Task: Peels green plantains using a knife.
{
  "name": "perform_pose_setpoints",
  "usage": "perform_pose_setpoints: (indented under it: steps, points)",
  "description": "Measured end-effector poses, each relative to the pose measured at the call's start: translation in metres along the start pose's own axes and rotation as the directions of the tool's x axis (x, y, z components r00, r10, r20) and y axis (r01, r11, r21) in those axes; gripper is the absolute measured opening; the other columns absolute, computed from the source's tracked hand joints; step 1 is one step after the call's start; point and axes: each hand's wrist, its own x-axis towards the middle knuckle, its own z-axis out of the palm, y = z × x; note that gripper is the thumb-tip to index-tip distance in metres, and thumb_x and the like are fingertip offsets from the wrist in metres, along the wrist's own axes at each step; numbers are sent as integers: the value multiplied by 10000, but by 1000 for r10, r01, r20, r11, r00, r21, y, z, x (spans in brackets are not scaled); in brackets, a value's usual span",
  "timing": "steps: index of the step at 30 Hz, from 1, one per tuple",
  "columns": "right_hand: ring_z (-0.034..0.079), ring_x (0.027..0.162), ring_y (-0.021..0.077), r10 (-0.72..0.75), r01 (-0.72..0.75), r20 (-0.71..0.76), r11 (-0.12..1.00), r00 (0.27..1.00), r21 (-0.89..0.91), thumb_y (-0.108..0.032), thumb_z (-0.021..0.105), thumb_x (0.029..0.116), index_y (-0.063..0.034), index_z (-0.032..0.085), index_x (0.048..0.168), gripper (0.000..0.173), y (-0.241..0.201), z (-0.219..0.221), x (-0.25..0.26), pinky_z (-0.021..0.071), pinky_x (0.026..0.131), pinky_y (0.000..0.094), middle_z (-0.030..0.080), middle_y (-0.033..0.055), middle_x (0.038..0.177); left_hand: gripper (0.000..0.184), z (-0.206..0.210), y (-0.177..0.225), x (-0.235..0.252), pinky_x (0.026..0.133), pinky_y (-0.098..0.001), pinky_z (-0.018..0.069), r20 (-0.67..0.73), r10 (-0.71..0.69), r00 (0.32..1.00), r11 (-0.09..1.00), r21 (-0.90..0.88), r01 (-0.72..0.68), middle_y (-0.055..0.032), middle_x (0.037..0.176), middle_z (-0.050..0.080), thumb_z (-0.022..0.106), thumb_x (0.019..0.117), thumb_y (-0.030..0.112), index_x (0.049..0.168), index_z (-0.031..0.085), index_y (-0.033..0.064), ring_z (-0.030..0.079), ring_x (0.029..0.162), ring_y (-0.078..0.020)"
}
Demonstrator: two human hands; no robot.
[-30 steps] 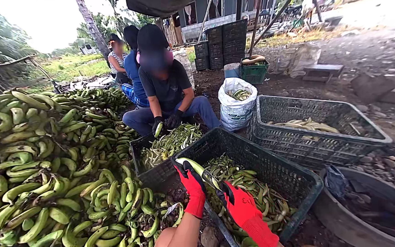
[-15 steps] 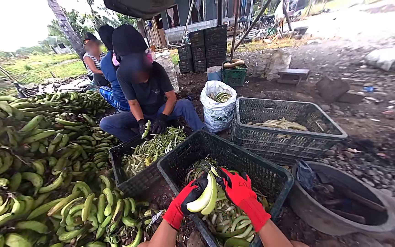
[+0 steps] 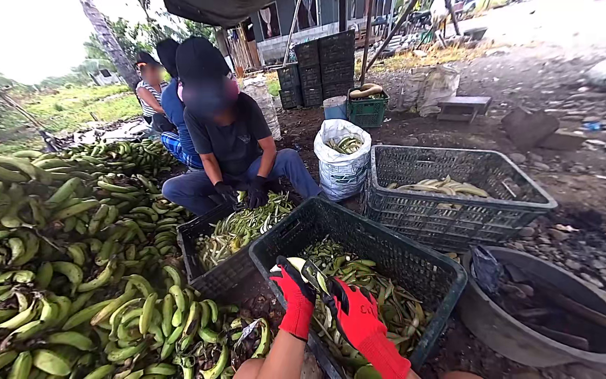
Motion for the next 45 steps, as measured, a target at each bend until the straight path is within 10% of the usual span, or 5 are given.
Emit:
perform_pose_setpoints:
  steps: [4,8,14,23,45]
  points:
    - [508,1387,356,28,-31,-28,993,999,-112,-426,527,1032,-266,417,1584,585,-7,-4,-4,155,1231,639,585,176,1443,593,-6,8,-4,1112,-496,417,72,63,995,833,546,-93,-361,1507,372,531,1064,224,1544,304,-40,433,1388,-453]
    - [526,1376,327,28,-27,6,992,1000,-121,-407,484,1060,-279,408,1587,548,-6,-14,-4,130,1235,637,606,147,1430,525,-2,8,-5,1133,-468,382,8,35,999,991,130,-36,-322,1505,403,314,1135,259,1534,273,-80,444,1381,-381]
    - [520,1366,373,-19,14,-26,986,999,-166,-402,555,1016,-277,431,1578,589,-6,-10,-8,126,1226,656,596,192,1417,535,-11,7,-4,1170,-465,339,47,68,997,969,237,-77,-341,1556,318,372,1119,180,1557,216,-86,375,1440,-406]
    - [522,1392,283,-32,29,-24,992,999,-121,-431,443,1070,-283,434,1573,525,4,-32,8,154,1236,627,614,89,1443,365,-14,-4,1,736,-266,561,468,266,843,905,-422,-52,-76,931,620,291,1116,214,1270,517,-27,631,793,-91]
    - [509,1387,362,48,-55,-39,980,998,-189,-401,459,1062,-298,385,1599,552,18,-47,-10,70,1231,671,581,184,1449,407,-13,-7,-13,893,-235,517,653,271,708,962,-154,-226,-115,1142,634,285,1111,176,1374,507,-41,619,973,-73]
